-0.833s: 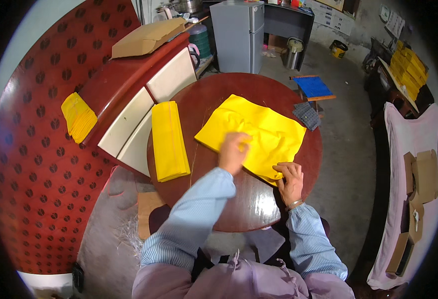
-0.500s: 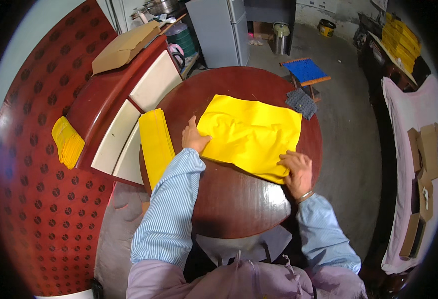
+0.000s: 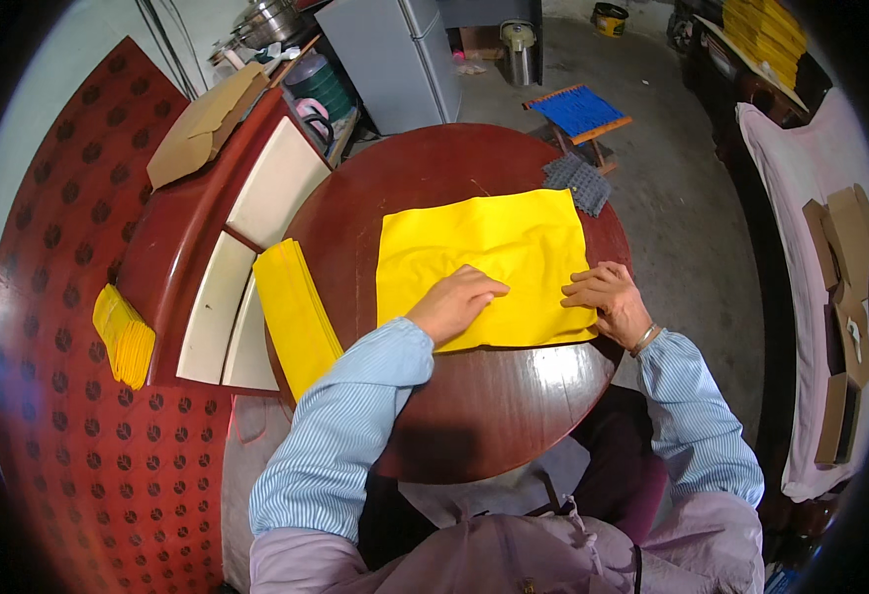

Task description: The person folds yellow fabric pieces on a round wooden table. They fold each piece in half, then in half again, and place the folded items into a growing stack on the left side of the table.

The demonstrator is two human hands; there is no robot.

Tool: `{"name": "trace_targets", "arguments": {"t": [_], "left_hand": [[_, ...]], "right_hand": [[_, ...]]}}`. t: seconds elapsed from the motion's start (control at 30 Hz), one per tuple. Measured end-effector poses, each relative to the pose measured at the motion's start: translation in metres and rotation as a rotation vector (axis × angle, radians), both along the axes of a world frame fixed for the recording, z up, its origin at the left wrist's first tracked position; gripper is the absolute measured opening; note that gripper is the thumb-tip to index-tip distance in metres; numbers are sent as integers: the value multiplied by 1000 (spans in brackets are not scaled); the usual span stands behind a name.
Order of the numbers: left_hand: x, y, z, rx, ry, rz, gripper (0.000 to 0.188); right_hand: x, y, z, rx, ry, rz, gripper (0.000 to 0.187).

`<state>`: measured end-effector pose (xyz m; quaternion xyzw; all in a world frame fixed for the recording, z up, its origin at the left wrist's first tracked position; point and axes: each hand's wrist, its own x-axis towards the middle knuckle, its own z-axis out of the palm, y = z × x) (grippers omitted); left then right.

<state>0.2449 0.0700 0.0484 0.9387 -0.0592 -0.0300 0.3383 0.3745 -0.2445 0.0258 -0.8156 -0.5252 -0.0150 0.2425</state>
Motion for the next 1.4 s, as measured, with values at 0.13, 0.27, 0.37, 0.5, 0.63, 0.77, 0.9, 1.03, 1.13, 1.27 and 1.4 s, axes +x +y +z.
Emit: {"name": "trace_targets", "arguments": {"t": [0.13, 0.27, 0.37, 0.5, 0.63, 0.77, 0.9, 1.03, 1.13, 1.27, 1.4], "left_hand": [[-8, 37, -5, 10, 11, 22, 29], [-25, 44, -21, -94, -92, 4, 34], [-32, 37, -28, -152, -96, 66, 34], [-55, 21, -27, -141, -127, 10, 36], [-95, -11, -27, -129, -130, -2, 39], [-113, -13, -19, -130, -32, 12, 40], [-126, 25, -4, -48, 61, 8, 44], [-149, 66, -3, -123, 256, 171, 39], [-160, 71, -14, -659, 310, 482, 44], [-170, 56, -18, -699, 155, 430, 63], [-166, 30, -30, -660, 47, 598, 78]], "right_hand": [[-2, -1, -13, 143, 109, -46, 36], [-4, -3, -18, 145, 113, -53, 37], [-7, -4, -20, 164, 113, -59, 37], [-11, -15, -21, 154, 115, -27, 34], [-28, -41, -22, 153, 158, 26, 31], [-34, -52, -25, 177, 218, -5, 30], [-23, -50, -21, 115, 239, -63, 26], [-8, -38, -7, 59, 254, -61, 22], [5, -27, 5, 37, 490, -79, 22], [5, -23, 12, 22, 846, -252, 31], [6, -21, 4, 43, 842, -318, 37]]}}
